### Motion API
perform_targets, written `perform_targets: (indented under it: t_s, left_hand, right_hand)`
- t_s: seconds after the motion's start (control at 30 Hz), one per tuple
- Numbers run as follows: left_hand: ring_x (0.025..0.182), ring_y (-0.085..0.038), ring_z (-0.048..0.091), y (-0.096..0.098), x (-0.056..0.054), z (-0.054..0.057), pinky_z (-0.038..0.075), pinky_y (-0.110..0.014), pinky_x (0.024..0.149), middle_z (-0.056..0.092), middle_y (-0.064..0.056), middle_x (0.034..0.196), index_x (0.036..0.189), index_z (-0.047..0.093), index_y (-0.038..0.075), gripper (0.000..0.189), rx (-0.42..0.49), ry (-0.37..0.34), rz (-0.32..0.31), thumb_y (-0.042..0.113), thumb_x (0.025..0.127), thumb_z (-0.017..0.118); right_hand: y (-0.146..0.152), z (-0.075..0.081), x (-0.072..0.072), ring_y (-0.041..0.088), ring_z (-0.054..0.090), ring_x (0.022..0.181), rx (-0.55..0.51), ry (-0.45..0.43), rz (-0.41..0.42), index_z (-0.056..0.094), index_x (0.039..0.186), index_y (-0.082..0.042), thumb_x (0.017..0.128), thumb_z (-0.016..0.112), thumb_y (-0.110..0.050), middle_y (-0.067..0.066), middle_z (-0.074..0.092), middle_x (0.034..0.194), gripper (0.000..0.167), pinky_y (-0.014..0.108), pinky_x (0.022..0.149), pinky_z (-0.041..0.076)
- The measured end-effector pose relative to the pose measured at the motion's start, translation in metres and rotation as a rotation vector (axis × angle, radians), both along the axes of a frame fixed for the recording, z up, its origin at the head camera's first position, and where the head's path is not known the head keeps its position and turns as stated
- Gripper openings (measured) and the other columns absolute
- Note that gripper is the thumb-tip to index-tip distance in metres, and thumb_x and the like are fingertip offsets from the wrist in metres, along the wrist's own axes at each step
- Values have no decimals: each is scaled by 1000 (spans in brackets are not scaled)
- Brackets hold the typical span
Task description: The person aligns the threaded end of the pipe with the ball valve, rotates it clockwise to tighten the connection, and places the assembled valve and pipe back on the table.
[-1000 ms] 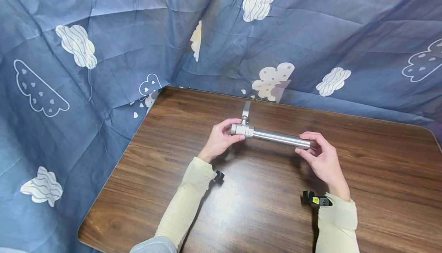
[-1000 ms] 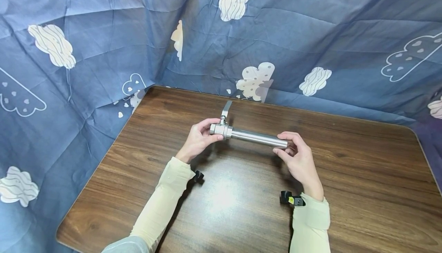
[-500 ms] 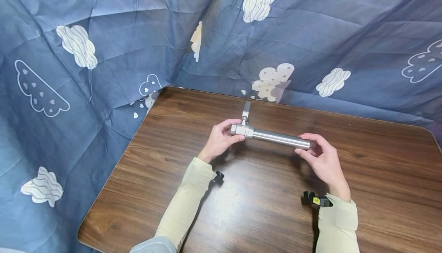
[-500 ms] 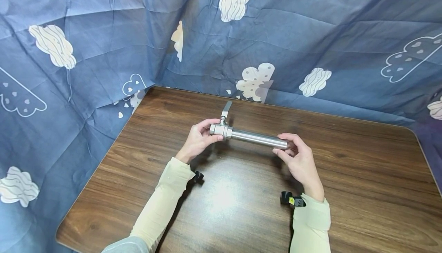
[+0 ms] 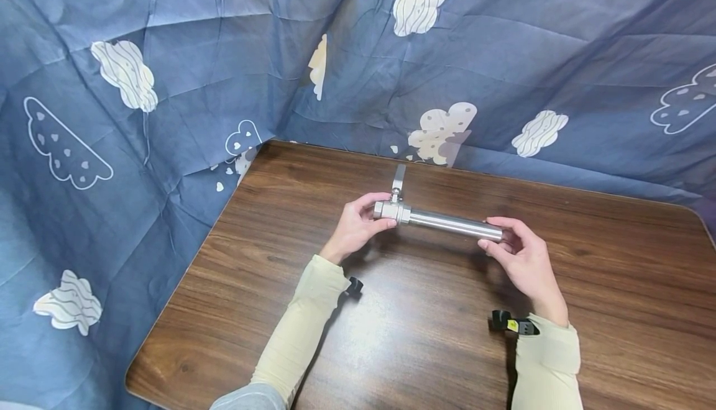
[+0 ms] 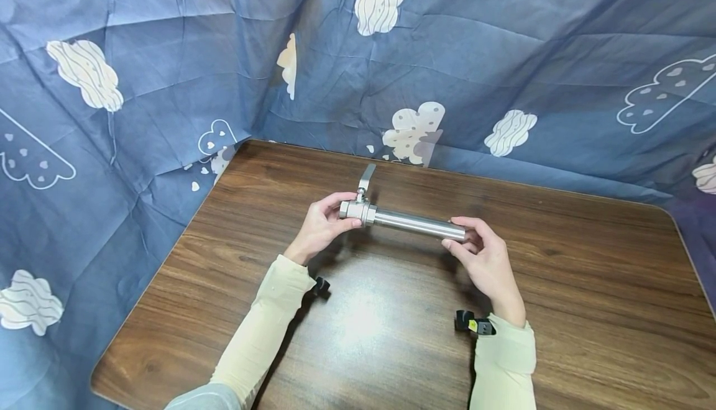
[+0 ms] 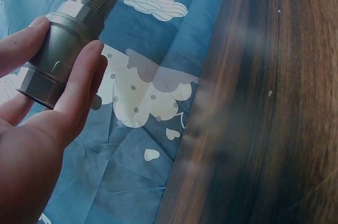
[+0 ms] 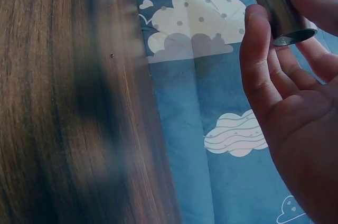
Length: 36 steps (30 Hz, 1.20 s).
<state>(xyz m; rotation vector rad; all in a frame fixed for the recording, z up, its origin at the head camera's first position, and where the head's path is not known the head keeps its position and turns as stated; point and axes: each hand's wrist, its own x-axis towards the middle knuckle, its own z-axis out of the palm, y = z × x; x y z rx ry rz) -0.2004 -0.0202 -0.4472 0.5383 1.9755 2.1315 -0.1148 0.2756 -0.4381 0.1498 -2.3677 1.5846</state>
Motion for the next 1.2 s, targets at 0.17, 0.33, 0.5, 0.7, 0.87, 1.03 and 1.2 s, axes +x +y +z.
perform_targets:
  t_s: [0.17,0.33,0.5,0.7,0.87,1.03,1.2]
  left_hand:
    - [91,-11,63,0,0,0,56,-22,82,59,-27,121,125,57,-5,48,3,-2,0,-10,79,70]
    - [92,-12,63,0,0,0,56,-23,83,59,-25,121,124,57,-5,48,4,3,3,-10,78,71]
    - [93,-12,63,0,0,-2,57,-26,84,59,-25,122,124,56,-5,49,-9,16,4,-10,78,71]
    - [93,-10,63,0,0,-2,56,-24,84,59,-25,121,125,57,-4,48,-8,9,1,-10,79,71]
    - [94,-12,64,0,0,-1,57,-26,84,60,-25,121,125,57,-4,50,-11,10,2,-10,78,71]
    - [94,-12,64,0,0,0,56,-26,85,60,-25,121,124,57,-4,49,-18,15,6,-9,78,72]
    - [93,-11,63,1,0,-1,56,-26,85,60,-25,120,124,57,-4,48,-18,17,8,-9,78,71]
  right_hand:
    - [2,-4,-2,-8,58,76,2,-17,-6,59,118,7,78,71,12,-18,63,90,42,7,63,50]
    - [4,-6,-2,-7,57,71,32,-38,-18,59,119,6,79,71,9,-20,63,85,42,9,60,49]
    - [-2,5,3,-5,55,68,44,-16,0,57,119,9,81,70,9,-19,61,81,40,9,59,47]
    - [3,-5,-1,-6,56,70,68,4,-2,58,119,8,82,69,7,-20,62,84,38,8,60,47]
    - [7,-12,-3,-5,57,72,80,-11,-15,60,120,4,86,68,1,-22,62,85,36,9,61,48]
    - [7,-10,-3,-4,58,73,102,-44,-43,61,121,0,88,68,-6,-22,62,84,34,10,61,48]
    - [3,-2,-1,-3,56,63,107,-19,-28,60,120,3,89,65,0,-17,61,73,32,15,51,41]
